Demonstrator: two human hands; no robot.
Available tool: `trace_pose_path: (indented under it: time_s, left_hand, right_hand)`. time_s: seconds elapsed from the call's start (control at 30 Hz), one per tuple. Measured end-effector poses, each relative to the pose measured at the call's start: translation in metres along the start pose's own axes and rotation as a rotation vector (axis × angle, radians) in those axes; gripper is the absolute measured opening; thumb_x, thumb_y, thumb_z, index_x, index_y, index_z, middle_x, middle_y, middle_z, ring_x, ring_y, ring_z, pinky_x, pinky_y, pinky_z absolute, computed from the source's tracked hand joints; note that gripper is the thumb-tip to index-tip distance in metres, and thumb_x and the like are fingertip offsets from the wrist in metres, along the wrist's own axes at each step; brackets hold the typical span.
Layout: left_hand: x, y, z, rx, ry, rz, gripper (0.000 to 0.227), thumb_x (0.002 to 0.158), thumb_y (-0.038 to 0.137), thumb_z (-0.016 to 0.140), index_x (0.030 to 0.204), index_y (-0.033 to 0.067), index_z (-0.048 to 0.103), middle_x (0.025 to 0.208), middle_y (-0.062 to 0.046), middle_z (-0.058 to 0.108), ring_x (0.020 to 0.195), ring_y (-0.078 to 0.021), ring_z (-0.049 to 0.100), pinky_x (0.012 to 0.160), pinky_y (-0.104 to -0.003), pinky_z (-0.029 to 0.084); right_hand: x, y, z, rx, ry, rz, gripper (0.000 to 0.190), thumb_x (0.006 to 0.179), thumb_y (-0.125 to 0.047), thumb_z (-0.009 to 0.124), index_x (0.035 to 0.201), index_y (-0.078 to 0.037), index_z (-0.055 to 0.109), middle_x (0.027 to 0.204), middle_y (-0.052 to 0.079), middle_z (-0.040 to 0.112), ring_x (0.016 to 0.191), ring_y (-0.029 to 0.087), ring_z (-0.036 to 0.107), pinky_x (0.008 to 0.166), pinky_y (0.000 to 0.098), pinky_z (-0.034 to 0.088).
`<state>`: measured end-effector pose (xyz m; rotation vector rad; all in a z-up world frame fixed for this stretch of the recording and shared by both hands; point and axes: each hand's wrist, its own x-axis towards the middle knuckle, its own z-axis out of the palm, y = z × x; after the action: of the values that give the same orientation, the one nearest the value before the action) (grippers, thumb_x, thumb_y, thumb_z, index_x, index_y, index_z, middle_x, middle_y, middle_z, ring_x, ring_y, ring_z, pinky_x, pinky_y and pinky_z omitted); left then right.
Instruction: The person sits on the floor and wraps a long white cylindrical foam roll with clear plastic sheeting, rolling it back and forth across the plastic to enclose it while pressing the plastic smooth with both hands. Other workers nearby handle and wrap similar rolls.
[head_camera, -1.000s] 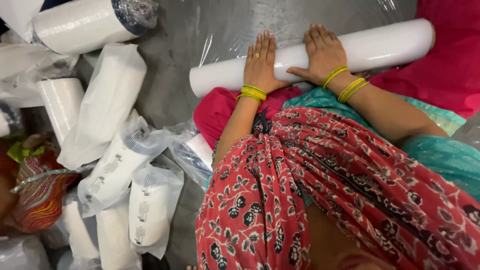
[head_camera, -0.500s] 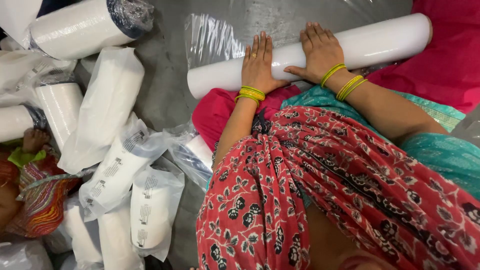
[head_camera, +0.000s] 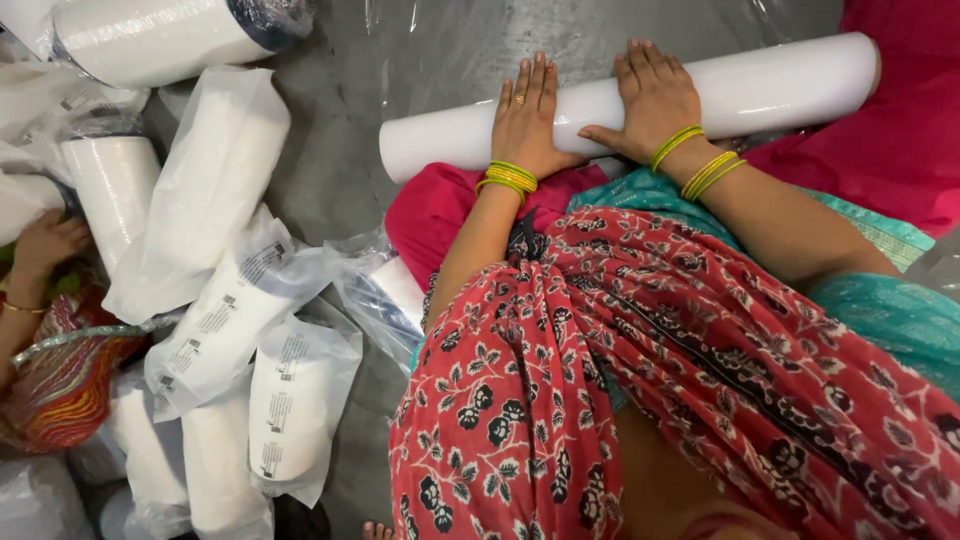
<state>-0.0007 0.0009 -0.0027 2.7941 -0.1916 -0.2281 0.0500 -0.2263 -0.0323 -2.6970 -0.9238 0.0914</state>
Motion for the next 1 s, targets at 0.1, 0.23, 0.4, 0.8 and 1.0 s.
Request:
trace_pose_path:
  time_s: [0.1, 0.23, 0.4, 0.8, 1.0]
  left_hand:
    - [0.001, 0.0, -0.002, -0.02, 0.024, 0.008, 0.136, 0.06, 0.067, 0.089, 0.157, -0.0025, 0.024, 0.167, -0.02, 0.02, 0.156, -0.0362, 0.02, 0.127, -0.053, 0.016]
    - [-0.001, 0.005, -0.004, 0.005, 0.008, 0.003, 0.135, 0.059, 0.065, 0.089, 0.157, -0.0013, 0.025, 0.167, -0.02, 0.021, 0.156, -0.0356, 0.02, 0.127, -0.052, 0.016]
    - [0.003, -0.001, -0.001, 0.008, 0.059, 0.002, 0.138, 0.055, 0.063, 0.091, 0.157, -0.0038, 0.026, 0.164, -0.024, 0.024, 0.153, -0.038, 0.024, 0.124, -0.054, 0.018]
    - [0.026, -0.017, 0.004, 0.001, 0.25, 0.01, 0.114, 0.055, 0.059, 0.092, 0.14, -0.0029, 0.048, 0.14, -0.022, 0.056, 0.131, -0.0377, 0.053, 0.114, -0.05, 0.037]
    - [0.042, -0.034, 0.012, 0.012, 0.319, 0.086, 0.111, 0.055, 0.052, 0.094, 0.141, 0.0002, 0.046, 0.141, -0.018, 0.055, 0.133, -0.0366, 0.051, 0.116, -0.051, 0.035]
  right_hand:
    - [0.001, 0.0, -0.001, -0.025, 0.033, -0.011, 0.11, 0.088, -0.08, 0.063, 0.152, 0.009, 0.052, 0.16, 0.031, 0.046, 0.15, 0.043, 0.04, 0.122, 0.0526, 0.028]
    - [-0.002, -0.001, -0.003, -0.016, 0.019, 0.005, 0.109, 0.087, -0.079, 0.064, 0.15, 0.008, 0.053, 0.158, 0.031, 0.046, 0.149, 0.042, 0.041, 0.122, 0.0522, 0.029]
    - [0.007, -0.007, -0.014, 0.015, 0.012, -0.014, 0.105, 0.084, -0.077, 0.066, 0.146, 0.007, 0.056, 0.157, 0.029, 0.049, 0.146, 0.042, 0.045, 0.12, 0.052, 0.032]
    - [0.06, 0.013, -0.026, -0.126, -0.021, -0.148, 0.117, 0.05, -0.075, 0.083, 0.141, -0.005, 0.059, 0.136, 0.017, 0.061, 0.129, 0.035, 0.056, 0.114, 0.0486, 0.036]
    - [0.059, 0.011, -0.024, -0.115, 0.116, -0.134, 0.114, 0.052, -0.071, 0.085, 0.139, -0.002, 0.058, 0.138, 0.017, 0.059, 0.133, 0.035, 0.052, 0.118, 0.0491, 0.033]
